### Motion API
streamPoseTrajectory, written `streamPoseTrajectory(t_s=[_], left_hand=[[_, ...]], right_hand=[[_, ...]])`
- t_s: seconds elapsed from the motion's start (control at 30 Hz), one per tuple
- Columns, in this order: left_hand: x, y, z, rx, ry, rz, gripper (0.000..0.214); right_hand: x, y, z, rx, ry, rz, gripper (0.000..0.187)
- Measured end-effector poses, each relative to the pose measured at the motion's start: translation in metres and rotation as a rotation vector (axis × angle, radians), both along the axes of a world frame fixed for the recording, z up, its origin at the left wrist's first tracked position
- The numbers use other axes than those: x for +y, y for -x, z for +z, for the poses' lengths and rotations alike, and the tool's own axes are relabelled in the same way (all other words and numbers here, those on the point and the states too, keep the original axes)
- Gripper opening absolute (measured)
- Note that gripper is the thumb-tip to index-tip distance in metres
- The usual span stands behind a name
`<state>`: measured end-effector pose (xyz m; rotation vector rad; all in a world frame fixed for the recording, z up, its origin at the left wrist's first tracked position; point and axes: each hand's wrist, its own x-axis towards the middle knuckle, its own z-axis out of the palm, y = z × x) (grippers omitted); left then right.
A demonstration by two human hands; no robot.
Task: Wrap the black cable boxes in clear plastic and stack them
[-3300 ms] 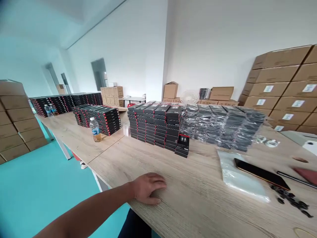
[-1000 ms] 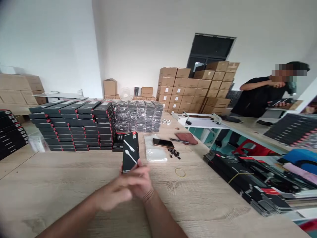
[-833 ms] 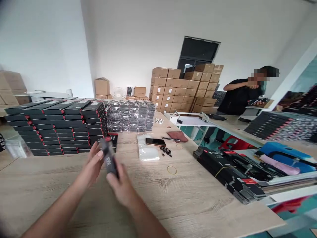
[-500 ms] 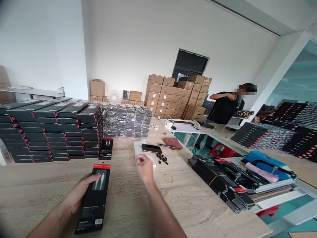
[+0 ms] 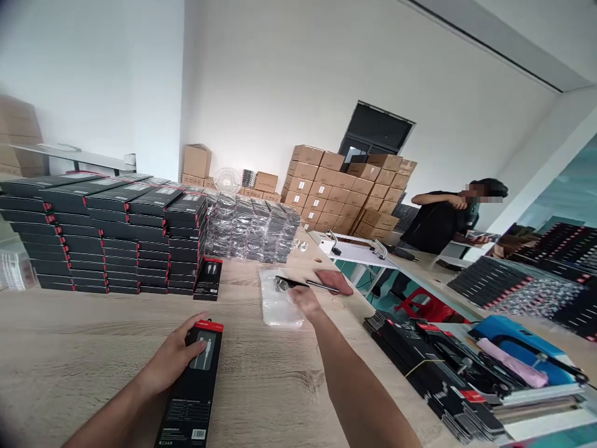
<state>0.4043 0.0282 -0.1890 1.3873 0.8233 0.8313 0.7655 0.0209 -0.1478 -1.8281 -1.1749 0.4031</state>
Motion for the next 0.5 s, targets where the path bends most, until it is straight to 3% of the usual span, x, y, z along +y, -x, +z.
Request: streamPoseTrajectory(t_s=[0.13, 0.23, 0.33, 0.43, 0.5], left_hand=[[0.005, -0.002, 0.002, 0.144, -0.13, 0.045, 0.035], [0.006, -0.005, 0.006, 0.195, -0.19, 0.033, 0.018], [0.003, -0.006, 0.012, 0.199, -0.163, -0.005, 0.036], [0.001, -0.006, 0.017, 0.164, -0.108, 0.006, 0.047], [0.0, -0.005, 0.02, 0.097, -0.071, 0.034, 0.042]], right_hand=[[0.006, -0.003, 0.037, 0.073, -0.277, -0.035, 0.047], [0.008, 0.019, 0.053, 0.101, -0.406, -0.021, 0.046], [0.0, 0.069, 0.046, 0.066, -0.404, 0.085, 0.036], [-0.013, 0.134, 0.024, -0.203, -0.33, 0.226, 0.027], [-0.022, 0.17, 0.008, -0.385, -0.315, 0.235, 0.025]])
